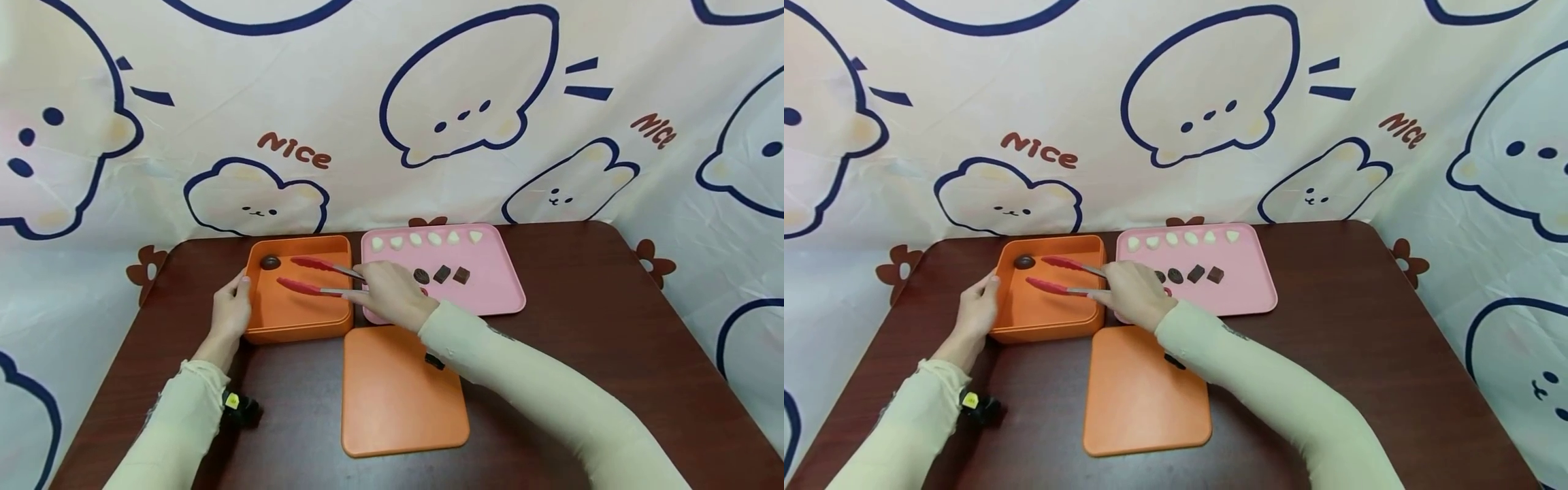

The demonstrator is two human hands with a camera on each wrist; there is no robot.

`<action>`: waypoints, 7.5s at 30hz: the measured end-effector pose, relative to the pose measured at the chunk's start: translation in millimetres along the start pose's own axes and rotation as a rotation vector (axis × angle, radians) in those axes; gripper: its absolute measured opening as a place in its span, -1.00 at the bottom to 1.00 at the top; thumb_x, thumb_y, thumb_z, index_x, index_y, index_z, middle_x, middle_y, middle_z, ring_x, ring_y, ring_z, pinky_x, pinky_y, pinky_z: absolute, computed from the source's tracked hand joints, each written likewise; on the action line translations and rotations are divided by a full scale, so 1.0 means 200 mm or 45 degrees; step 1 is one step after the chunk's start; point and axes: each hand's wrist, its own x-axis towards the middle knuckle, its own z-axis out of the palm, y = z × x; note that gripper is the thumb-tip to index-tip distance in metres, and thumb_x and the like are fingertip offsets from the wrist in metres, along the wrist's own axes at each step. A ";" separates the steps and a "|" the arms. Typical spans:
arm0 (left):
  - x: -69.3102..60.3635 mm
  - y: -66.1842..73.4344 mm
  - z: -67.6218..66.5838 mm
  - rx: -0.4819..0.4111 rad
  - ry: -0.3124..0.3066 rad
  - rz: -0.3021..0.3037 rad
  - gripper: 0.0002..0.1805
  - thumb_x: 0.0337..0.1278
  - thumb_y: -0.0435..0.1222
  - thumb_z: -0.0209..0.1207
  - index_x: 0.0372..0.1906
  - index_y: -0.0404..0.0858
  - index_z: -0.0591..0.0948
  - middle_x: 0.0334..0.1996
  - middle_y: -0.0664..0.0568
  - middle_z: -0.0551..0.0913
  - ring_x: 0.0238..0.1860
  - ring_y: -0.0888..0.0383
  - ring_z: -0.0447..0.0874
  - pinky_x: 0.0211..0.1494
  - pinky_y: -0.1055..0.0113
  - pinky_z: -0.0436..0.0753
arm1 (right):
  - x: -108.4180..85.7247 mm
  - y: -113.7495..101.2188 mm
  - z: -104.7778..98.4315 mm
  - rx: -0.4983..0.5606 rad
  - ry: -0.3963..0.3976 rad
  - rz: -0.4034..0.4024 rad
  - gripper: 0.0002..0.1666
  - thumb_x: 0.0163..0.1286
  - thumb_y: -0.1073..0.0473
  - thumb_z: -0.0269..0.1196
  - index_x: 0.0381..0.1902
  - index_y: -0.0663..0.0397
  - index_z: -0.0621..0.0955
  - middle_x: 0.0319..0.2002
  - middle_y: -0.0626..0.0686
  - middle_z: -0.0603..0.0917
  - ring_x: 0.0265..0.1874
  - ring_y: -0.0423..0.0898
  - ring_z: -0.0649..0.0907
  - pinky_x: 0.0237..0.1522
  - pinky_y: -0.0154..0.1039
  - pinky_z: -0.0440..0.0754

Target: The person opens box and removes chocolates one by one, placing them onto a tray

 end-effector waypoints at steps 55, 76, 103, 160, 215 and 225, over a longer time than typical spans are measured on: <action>0.01 -0.01 0.00 0.025 0.026 0.034 -0.42 0.65 -0.02 -0.37 0.62 -0.05 0.04 0.63 0.00 0.00 0.64 -0.04 -0.09 0.67 -0.03 0.02 | 0.30 -0.22 0.13 -0.237 -0.083 -0.021 -0.64 0.44 -0.20 0.25 -0.30 -0.05 0.64 -0.52 -0.11 0.54 -0.49 -0.17 0.59 -0.42 -0.31 0.59; -0.01 0.01 0.01 -0.012 0.017 0.030 -0.41 0.65 -0.03 -0.37 0.62 -0.07 0.04 0.63 -0.04 0.01 0.64 -0.05 -0.07 0.67 -0.03 0.02 | 0.22 -0.20 0.03 -0.225 -0.052 -0.039 -0.59 0.45 -0.22 0.23 -0.33 -0.02 0.65 -0.62 -0.11 0.47 -0.59 -0.17 0.57 -0.53 -0.36 0.51; 0.01 -0.01 -0.01 0.005 0.022 0.039 -0.41 0.65 -0.01 -0.37 0.62 -0.04 0.03 0.64 0.02 -0.01 0.65 -0.03 -0.12 0.67 -0.03 0.02 | -0.03 -0.06 0.04 -0.147 -0.028 -0.120 -0.58 0.45 -0.19 0.26 -0.20 0.05 0.70 -0.60 -0.10 0.53 -0.66 -0.22 0.47 -0.67 -0.44 0.31; 0.00 0.00 -0.01 -0.001 0.029 0.058 -0.42 0.66 -0.03 -0.35 0.62 -0.06 0.06 0.63 0.01 0.02 0.64 0.00 -0.10 0.68 0.01 0.02 | -0.30 0.14 -0.07 0.043 0.185 -0.066 -0.48 0.35 -0.14 0.36 0.11 0.08 0.73 -0.29 0.04 0.80 -0.53 -0.14 0.53 -0.49 -0.23 0.52; 0.00 0.00 -0.01 0.011 0.016 0.064 -0.41 0.65 0.00 -0.36 0.62 -0.01 0.04 0.63 0.02 0.01 0.65 -0.02 -0.11 0.67 -0.02 0.03 | -0.69 0.56 -0.18 0.059 0.257 0.147 -0.47 0.33 -0.02 0.41 0.22 -0.02 0.67 -0.04 0.04 0.79 -0.26 -0.07 0.65 -0.21 -0.07 0.66; 0.00 -0.01 -0.01 0.013 0.019 0.055 -0.41 0.65 0.00 -0.36 0.62 -0.02 0.04 0.63 0.02 0.00 0.65 -0.03 -0.12 0.67 -0.03 0.01 | -0.77 0.64 -0.21 0.022 0.295 0.186 -0.53 0.31 0.02 0.43 0.15 0.02 0.70 -0.53 -0.05 0.69 -0.56 -0.15 0.47 -0.47 -0.27 0.40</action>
